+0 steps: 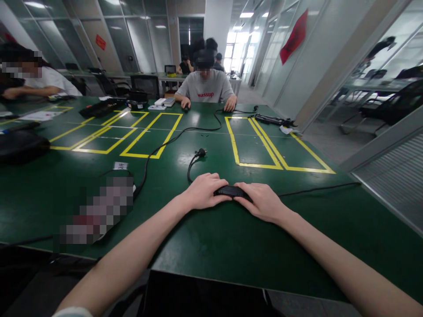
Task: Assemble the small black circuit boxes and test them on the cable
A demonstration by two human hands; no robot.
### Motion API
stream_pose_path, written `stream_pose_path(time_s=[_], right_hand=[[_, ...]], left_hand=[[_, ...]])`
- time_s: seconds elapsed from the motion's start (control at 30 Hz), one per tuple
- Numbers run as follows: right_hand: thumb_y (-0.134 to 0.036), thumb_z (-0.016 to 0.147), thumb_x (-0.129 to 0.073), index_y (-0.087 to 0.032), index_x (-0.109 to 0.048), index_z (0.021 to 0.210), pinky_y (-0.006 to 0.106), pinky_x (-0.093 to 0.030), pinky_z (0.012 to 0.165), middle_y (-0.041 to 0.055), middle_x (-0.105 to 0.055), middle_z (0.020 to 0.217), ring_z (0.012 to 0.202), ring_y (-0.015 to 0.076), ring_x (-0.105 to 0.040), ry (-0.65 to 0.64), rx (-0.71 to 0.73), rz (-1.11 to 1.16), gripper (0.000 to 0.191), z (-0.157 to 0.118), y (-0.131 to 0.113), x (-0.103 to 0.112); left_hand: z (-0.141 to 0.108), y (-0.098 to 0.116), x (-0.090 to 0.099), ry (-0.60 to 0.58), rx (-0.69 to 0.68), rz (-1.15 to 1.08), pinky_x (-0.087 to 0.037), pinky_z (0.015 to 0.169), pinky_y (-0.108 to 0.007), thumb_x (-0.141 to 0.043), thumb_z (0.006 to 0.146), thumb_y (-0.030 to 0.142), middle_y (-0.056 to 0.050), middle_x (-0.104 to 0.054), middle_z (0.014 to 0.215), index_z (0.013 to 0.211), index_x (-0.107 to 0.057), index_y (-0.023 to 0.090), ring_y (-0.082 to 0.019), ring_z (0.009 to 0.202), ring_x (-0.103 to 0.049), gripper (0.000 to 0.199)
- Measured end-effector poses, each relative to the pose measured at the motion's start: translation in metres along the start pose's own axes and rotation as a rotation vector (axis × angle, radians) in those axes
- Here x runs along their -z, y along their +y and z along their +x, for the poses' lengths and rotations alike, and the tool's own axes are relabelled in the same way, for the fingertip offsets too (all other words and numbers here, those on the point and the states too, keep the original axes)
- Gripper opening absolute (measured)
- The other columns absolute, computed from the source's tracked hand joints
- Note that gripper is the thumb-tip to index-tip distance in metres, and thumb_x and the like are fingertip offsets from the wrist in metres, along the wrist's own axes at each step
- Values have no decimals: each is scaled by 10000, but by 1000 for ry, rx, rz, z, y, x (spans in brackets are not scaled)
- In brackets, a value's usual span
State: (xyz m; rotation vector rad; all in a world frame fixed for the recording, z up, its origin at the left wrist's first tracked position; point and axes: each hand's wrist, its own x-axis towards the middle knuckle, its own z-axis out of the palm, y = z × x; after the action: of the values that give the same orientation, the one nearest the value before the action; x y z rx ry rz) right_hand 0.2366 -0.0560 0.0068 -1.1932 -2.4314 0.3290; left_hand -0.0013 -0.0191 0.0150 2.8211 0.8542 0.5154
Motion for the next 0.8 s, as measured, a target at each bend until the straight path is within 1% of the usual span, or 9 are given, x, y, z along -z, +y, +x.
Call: stream_pose_path(time_s=[0.13,0.23,0.3,0.4,0.5,0.57,0.63,0.73,0.8], right_hand=[[-459,944,-616,-230,-541,1210,291,-524,578,75,-726,1060,644,163,-675,-152,-127,554,359,-1,-3,12],[-502,887,-711,-238,-496,1138,220,-414,419,14,-705,969,442,72,-542,-337,-255,912,423,-2,-4,19],[-488,831,-787,-232,-497,1011,193,-358,414,-18,-687,885,460,56,-514,-321,-271,998,427,0,-5,19],[-475,801,-819,-222,-486,889,179,-282,434,-12,-705,825,513,57,-481,-201,-311,1063,427,6,-9,14],[-514,812,-781,-232,-448,857,201,-127,402,5,-743,783,393,28,-281,-170,-455,1195,438,14,-3,12],[-539,802,-771,-239,-424,840,214,-104,398,9,-750,784,363,18,-191,-59,-525,1291,460,17,11,17],[-538,788,-773,-245,-451,865,226,-122,383,13,-751,820,360,21,-162,135,-569,1343,443,16,32,27],[-560,774,-753,-258,-466,877,246,-156,362,6,-727,788,361,43,-156,499,-592,1289,429,10,69,44],[-611,771,-716,-274,-427,869,241,-183,376,-17,-708,764,367,58,-172,779,-565,1142,455,3,92,55]], left_hand=[[-1,1,2,41,-88,49,-445,832,-346,-594,999,476,-91,-705,931,1035,-689,165,-239,909,-635,327],[-1,4,3,75,-185,87,-435,862,-379,-575,1013,459,-102,-744,969,1068,-690,161,-254,953,-627,324],[-1,5,2,89,-216,104,-438,879,-394,-556,1024,446,-101,-762,994,1081,-693,168,-257,979,-623,315],[-1,4,0,119,-175,110,-461,896,-404,-561,1014,505,-107,-770,1029,1109,-702,163,-264,1005,-635,382],[-3,0,-2,193,-90,104,-452,1033,-440,-590,1011,428,-135,-679,1350,1443,-546,195,-278,1216,-598,493],[-5,-2,-3,220,-73,126,-350,1178,-509,-662,962,377,-149,-459,1595,1549,-431,220,-319,1428,-448,651],[-8,-6,-4,217,-72,118,-281,1234,-539,-677,943,333,-147,-379,1645,1548,-438,225,-329,1492,-376,660],[-11,-11,-6,111,-73,33,-421,1153,-476,-644,967,329,-115,-572,1503,1463,-543,225,-284,1369,-535,517],[-12,-14,-8,53,-48,-17,-517,1033,-413,-609,992,345,-88,-703,1323,1282,-681,212,-251,1217,-643,326]])
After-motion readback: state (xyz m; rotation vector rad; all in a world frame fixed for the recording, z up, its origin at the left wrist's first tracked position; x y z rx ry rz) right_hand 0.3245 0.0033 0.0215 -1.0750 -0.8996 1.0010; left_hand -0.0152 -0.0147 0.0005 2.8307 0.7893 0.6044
